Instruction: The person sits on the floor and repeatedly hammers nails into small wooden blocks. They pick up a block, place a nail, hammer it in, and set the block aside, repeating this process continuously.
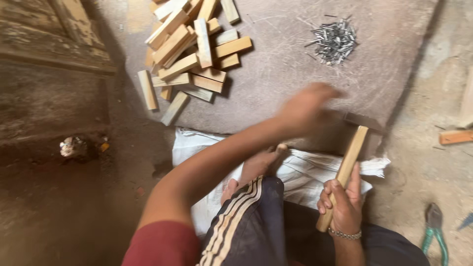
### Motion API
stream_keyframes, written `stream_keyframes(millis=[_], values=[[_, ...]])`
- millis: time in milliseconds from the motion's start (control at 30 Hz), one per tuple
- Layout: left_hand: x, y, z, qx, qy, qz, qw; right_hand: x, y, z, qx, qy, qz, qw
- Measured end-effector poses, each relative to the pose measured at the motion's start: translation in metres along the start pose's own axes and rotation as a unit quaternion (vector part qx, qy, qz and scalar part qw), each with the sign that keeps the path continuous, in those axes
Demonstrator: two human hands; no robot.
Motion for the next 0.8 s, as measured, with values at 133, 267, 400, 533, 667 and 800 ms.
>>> stream_keyframes(millis=[133, 267, 400, 533, 667, 800], values=[[0.084, 0.125, -0.053, -0.071, 0.105, 0.245, 0.961, 0.005, -0.011, 0.007, 0.012, 0.003, -0.004, 1.000], [0.134, 0.171, -0.076, 0.021, 0.157, 0.557, 0.816, 0.006, -0.015, 0.009, 0.012, -0.009, -0.014, 1.000], [0.144, 0.179, -0.074, 0.056, 0.157, 0.636, 0.753, 0.004, -0.014, 0.007, 0.013, -0.010, -0.013, 1.000], [0.131, 0.179, -0.059, 0.094, 0.145, 0.578, 0.797, 0.003, -0.011, 0.009, 0.015, -0.008, -0.010, 1.000], [0.095, 0.184, -0.050, -0.020, 0.153, 0.327, 0.932, 0.000, -0.007, 0.009, 0.015, -0.006, -0.027, 1.000], [0.097, 0.162, -0.038, -0.081, 0.210, -0.149, 0.963, -0.001, -0.005, 0.013, 0.018, 0.007, -0.023, 1.000]])
Point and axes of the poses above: each hand's wrist, its own z-axis towards the middle knuckle, its own y-axis out of the back of the hand, x = y × z, the point moved 9 cm from there along z, towards the middle knuckle, and after that the axes turned 10 degrees about y, right-handed, at the moved point
